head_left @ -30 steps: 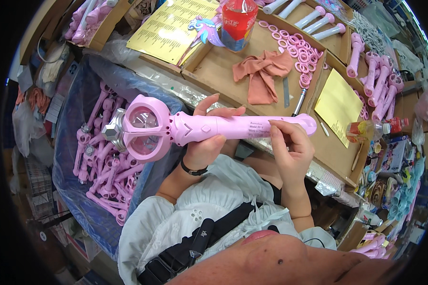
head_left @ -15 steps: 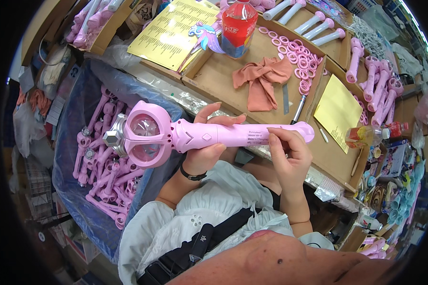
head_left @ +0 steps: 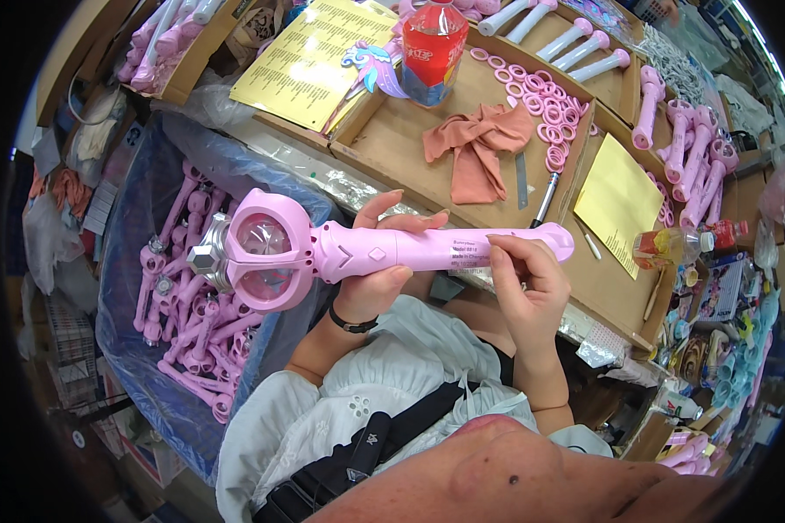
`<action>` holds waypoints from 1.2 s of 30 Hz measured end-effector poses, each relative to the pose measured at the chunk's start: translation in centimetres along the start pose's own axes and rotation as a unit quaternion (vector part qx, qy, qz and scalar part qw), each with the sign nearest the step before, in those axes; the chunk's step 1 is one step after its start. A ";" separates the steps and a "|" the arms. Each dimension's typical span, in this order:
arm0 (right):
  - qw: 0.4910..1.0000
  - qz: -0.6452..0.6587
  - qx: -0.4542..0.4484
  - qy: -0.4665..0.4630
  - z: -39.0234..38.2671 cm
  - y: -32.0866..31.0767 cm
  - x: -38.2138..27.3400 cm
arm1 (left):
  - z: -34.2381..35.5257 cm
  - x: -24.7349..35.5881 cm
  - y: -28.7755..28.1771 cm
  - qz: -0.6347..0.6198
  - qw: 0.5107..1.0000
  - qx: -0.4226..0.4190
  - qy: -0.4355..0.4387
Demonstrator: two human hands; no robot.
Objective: The person wipes the surface of pink light sticks with a cloth, then applies a sticker to the handle and places the finished item in a cardboard box. The person repeats this sequence for several light sticks.
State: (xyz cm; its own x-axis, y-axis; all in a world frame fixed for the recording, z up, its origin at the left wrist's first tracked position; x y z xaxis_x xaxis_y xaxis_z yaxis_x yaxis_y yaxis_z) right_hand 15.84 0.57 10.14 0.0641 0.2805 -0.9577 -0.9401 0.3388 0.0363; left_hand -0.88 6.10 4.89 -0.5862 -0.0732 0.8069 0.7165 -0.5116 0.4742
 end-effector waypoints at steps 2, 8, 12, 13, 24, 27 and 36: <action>1.000 0.004 -0.001 0.006 0.1 0.0 0.1 | 0.0 0.0 0.0 0.005 1.000 0.001 -0.002; 1.000 -0.012 -0.014 0.019 0.1 0.0 -0.1 | -0.1 0.0 0.0 0.013 1.000 0.005 -0.007; 0.999 -0.010 -0.015 0.041 -0.1 -0.1 -0.1 | 0.0 0.1 0.1 -0.014 1.000 -0.002 0.005; 0.999 -0.013 -0.015 0.037 -0.1 0.0 -0.2 | 0.0 0.0 0.0 -0.013 1.000 -0.002 0.007; 0.991 -0.131 -0.022 -0.027 -0.2 0.5 -0.4 | -0.2 0.5 0.4 0.059 0.998 -0.015 0.020; 0.974 -0.224 -0.009 -0.025 0.1 -0.6 0.0 | -0.2 0.6 0.1 0.074 0.997 -0.016 0.023; 0.926 -0.261 -0.268 -0.043 0.8 -3.2 1.3 | 3.0 2.6 -0.7 0.063 0.986 -0.152 -0.019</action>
State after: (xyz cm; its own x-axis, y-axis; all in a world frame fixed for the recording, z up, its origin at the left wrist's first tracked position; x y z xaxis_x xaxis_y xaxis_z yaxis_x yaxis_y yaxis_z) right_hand 19.19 0.61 9.04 0.5612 0.2827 -0.7779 -0.8034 -0.0399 -0.5941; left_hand -1.80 8.86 7.75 -0.4807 -0.1235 0.8681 0.6330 -0.7340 0.2460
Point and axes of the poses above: each hand's wrist, its own z-axis towards the middle knuckle, its own y-axis out of the palm, x = y × z, the point moved 6 cm from there along z, towards the middle knuckle, and after that the axes turned 15 degrees about z, right-handed, at the moved point
